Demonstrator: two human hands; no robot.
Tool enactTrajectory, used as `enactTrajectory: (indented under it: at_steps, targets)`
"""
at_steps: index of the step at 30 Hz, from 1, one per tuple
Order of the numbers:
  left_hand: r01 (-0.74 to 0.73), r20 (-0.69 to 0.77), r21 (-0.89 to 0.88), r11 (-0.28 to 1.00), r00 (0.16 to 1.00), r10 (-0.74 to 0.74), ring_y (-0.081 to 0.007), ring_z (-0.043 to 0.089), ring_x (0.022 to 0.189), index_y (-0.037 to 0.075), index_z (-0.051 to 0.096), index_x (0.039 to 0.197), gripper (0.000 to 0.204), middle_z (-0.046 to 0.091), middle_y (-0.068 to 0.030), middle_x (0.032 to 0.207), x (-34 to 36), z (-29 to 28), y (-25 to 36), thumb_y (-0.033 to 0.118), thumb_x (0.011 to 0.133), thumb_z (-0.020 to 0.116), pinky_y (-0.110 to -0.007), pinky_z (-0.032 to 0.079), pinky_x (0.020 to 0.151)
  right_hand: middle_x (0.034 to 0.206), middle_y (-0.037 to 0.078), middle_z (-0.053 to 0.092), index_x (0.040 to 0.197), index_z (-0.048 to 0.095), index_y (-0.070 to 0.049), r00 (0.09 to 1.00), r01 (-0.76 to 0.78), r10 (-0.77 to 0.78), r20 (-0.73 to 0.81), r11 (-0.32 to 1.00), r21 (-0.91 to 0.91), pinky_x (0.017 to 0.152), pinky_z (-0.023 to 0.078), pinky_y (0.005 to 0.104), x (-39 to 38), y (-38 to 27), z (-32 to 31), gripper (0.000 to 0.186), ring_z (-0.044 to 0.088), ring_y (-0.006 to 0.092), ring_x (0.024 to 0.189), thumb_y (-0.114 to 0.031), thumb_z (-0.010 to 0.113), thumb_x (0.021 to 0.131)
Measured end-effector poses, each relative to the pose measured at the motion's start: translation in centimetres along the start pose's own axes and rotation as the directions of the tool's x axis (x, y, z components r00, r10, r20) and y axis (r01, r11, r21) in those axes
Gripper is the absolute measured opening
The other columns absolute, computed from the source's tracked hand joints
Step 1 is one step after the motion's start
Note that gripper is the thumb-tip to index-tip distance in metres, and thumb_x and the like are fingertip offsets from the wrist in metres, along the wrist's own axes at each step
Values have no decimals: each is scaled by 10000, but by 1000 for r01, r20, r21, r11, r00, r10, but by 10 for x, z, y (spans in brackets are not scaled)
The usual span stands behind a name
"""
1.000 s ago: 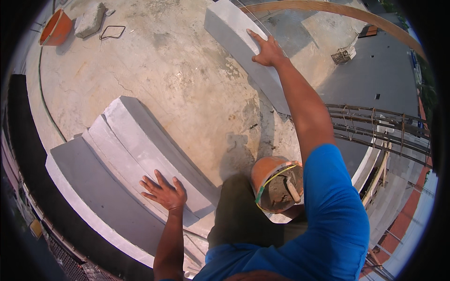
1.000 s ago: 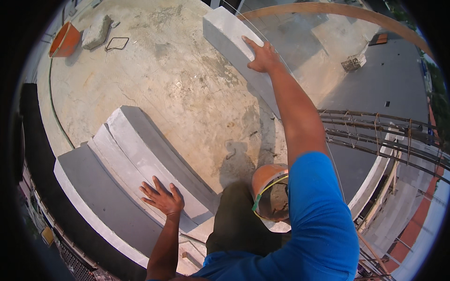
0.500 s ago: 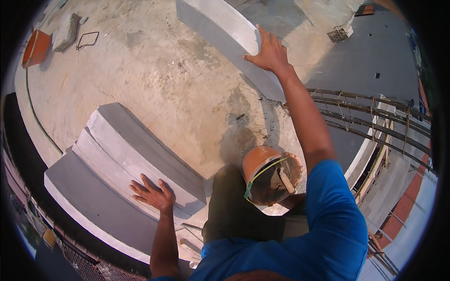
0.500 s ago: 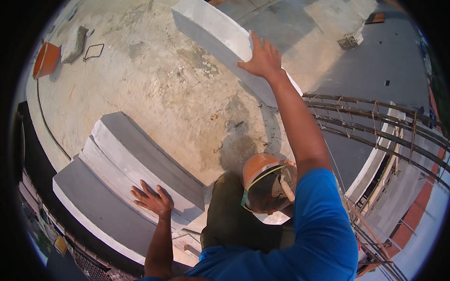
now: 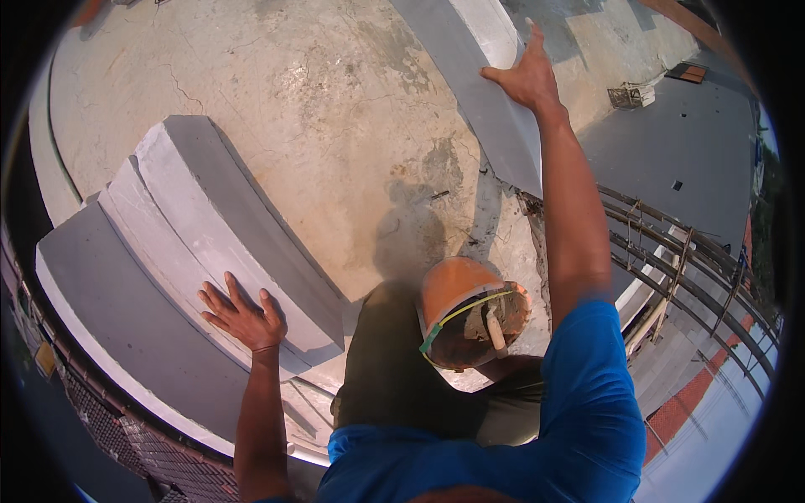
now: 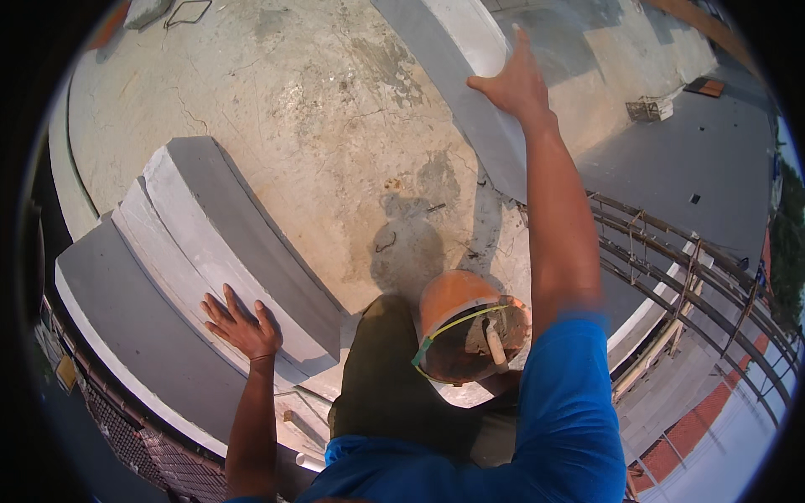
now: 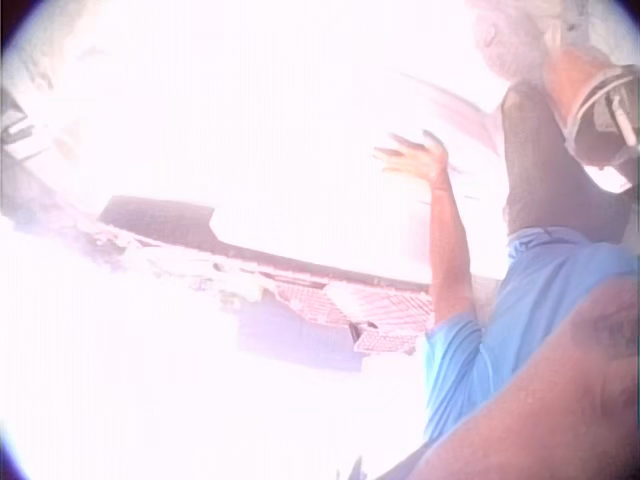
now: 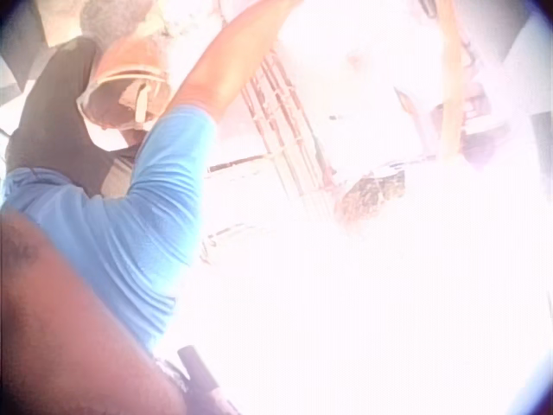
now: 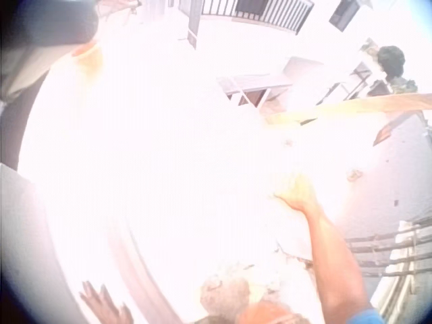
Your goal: The person scoops cement from a bucket using a trowel and applies it to a concrete surface. They repeatedly scoop and spread the cement along a linear section of the floor.
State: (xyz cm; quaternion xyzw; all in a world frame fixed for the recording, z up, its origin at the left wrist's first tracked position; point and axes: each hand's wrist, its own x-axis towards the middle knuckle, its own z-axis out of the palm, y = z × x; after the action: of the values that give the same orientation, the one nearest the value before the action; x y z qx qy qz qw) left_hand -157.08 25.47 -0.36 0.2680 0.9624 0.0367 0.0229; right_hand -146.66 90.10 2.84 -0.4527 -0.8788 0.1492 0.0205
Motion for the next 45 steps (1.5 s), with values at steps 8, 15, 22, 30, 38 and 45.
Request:
enactTrajectory:
  at_steps: [8, 15, 22, 30, 38, 45]
  targets:
    - [-17, -15, -15, 1000, 1000, 16, -454, 86, 1666, 185, 376, 1701, 766, 182, -242, 1776, -4, 7, -2, 616, 1073, 465, -718, -16, 1269, 1514, 352, 541, 1655, 224, 53, 998, 37, -37, 48, 999, -1, 1148, 500, 479, 13, 6, -5, 1325, 566, 448, 1409, -426, 978, 676]
    - [-44, -33, -29, 999, 999, 43, -452, 86, 1660, 188, 357, 1706, 760, 176, -225, 1771, 1, 11, -7, 605, 1081, 475, -736, 11, 1262, 1676, 374, 329, 1616, 234, 174, 991, 125, -131, -27, 977, -173, 1323, 279, 449, 38, 24, 8, 1363, 333, 452, 1578, -536, 957, 704]
    - [-41, -23, -35, 999, 999, 40, -458, 72, 1656, 174, 350, 1703, 735, 170, -246, 1767, -1, 12, -4, 573, 1095, 460, -755, -1, 1245, 1702, 347, 285, 1654, 243, 90, 981, 192, -192, 16, 969, -158, 1325, 255, 494, 14, 19, 29, 1314, 270, 470, 1593, -508, 950, 723]
    - [-6, -9, 17, 1000, 1000, 6, -452, 40, 1666, 181, 333, 1709, 749, 137, -253, 1784, 0, 11, 7, 609, 1101, 422, -743, -3, 1261, 1479, 254, 587, 1608, 429, -93, 857, 359, -426, -289, 897, -257, 1122, 507, 474, -69, 19, -52, 964, 584, 421, 1358, -406, 899, 827]
    - [87, 16, 110, 990, 996, -89, -405, 62, 1676, 217, 348, 1707, 751, 171, -211, 1790, -11, 9, 6, 597, 1072, 475, -664, -6, 1309, 1186, 180, 693, 1235, 683, -44, 827, 399, -483, 288, 865, 304, 954, 553, 495, -312, 42, -88, 407, 672, 399, 1135, -258, 803, 910]
    - [177, 29, 25, 984, 984, -177, -350, 99, 1680, 268, 396, 1688, 651, 213, -164, 1793, -12, -1, 25, 522, 1096, 489, -634, 8, 1323, 1244, 197, 680, 1345, 656, -64, 648, 243, -254, 718, 962, 120, 974, 554, 502, -437, 61, -139, 518, 675, 413, 1163, -389, 767, 957]
